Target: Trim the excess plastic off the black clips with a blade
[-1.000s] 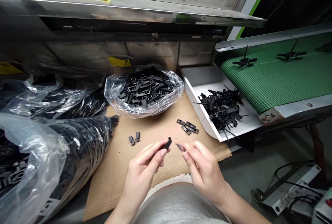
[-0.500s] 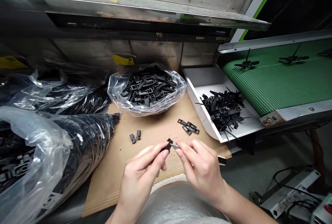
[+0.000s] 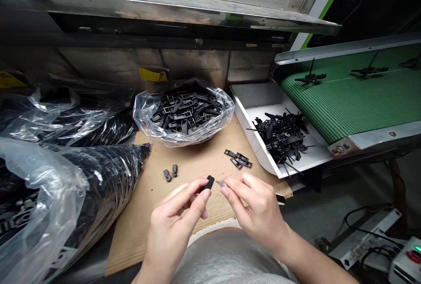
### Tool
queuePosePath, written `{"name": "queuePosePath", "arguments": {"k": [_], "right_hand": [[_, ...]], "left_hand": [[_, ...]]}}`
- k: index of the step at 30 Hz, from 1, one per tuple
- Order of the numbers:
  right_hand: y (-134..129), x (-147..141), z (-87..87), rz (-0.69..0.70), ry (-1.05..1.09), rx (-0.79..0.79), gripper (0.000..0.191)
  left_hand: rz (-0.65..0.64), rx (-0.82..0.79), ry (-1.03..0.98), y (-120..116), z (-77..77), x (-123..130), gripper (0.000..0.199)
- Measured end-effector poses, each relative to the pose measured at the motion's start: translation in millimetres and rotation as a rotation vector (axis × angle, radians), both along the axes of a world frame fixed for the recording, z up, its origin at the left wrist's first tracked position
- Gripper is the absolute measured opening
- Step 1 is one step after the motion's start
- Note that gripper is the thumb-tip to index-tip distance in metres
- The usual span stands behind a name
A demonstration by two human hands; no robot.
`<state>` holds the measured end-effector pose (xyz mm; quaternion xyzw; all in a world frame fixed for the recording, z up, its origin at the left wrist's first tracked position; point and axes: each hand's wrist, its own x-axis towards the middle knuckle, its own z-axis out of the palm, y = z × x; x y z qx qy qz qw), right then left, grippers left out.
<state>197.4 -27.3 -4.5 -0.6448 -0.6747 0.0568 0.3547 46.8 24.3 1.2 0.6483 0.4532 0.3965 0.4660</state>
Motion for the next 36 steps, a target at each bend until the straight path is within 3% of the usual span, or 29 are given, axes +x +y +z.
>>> {"name": "queuePosePath", "arguments": {"k": [13,18,21,24,27,36], "right_hand": [[2,-5,2.6,0.060,-0.031,-0.013,0.028],[5,-3,-1.3,0.010,-0.108,0.030,0.027],[14,15,-6.2,-0.112,-0.101,0.077,0.028],[21,36,-9.1,-0.235,0.041,0.075,0.025],[21,41,-8.0,-0.131,0.256,0.005,0.022],[23,1,7.4,0.159,0.865,-0.276,0.010]], "left_hand": [[-0.036,0.008,0.020,-4,-0.9,-1,0.012],[-0.054,-0.001,0.030,-4,-3.2,-3,0.014],[-0.073,0.012,0.037,-6,-1.3,-3,0.014],[-0.060,-0.037,0.036,-8,0.5,-3,0.011],[-0.059,-0.104,0.017,-7,0.5,-4,0.010],[-0.086,-0.264,-0.082,-4,-4.7,0,0.014]]}}
